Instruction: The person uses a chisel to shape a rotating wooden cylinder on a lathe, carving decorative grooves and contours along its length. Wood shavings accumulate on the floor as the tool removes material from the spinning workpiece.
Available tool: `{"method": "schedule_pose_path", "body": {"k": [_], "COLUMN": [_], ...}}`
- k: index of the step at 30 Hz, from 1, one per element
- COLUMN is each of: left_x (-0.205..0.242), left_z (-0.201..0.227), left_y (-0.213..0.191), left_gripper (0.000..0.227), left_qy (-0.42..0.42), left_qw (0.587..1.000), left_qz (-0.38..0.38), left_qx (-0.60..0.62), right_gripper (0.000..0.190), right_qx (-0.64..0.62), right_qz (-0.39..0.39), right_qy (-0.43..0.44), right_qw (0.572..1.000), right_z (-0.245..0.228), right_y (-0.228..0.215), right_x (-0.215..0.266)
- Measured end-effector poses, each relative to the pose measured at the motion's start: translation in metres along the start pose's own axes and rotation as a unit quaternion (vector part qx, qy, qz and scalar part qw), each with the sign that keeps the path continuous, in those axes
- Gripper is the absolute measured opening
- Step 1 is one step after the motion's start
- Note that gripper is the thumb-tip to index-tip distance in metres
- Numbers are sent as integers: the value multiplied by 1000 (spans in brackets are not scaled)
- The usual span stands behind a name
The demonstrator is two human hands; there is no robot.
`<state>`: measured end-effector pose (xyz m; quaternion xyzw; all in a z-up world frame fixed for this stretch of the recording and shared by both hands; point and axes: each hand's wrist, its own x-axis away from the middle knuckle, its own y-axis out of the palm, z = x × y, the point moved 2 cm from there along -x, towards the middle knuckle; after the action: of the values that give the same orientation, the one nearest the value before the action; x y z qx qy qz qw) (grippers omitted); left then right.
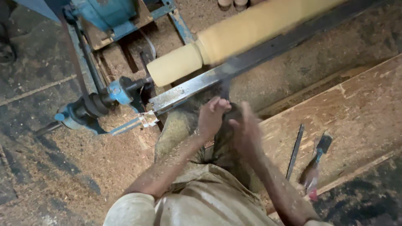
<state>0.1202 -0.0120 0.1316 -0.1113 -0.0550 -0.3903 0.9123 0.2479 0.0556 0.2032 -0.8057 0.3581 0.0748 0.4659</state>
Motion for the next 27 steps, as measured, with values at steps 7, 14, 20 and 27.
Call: {"method": "schedule_pose_path", "body": {"k": [7, 14, 20, 27], "left_x": [-30, -109, -112, -119], "left_z": [-45, -82, -91, -112], "left_y": [-24, -63, -52, -52], "left_gripper": [42, 57, 56, 58], "left_qy": [228, 433, 381, 353], "left_qw": [916, 705, 621, 631], "left_qz": [11, -114, -64, -124], "left_qx": [-330, -550, -682, -680], "right_gripper": [29, 48, 54, 54], "right_qx": [-134, -228, -230, -217], "right_qz": [-296, -356, -426, -321], "right_qy": [256, 438, 498, 334], "right_qw": [910, 794, 719, 859], "right_z": [111, 142, 150, 128], "right_y": [61, 63, 49, 73], "right_x": [61, 43, -2, 27]}}
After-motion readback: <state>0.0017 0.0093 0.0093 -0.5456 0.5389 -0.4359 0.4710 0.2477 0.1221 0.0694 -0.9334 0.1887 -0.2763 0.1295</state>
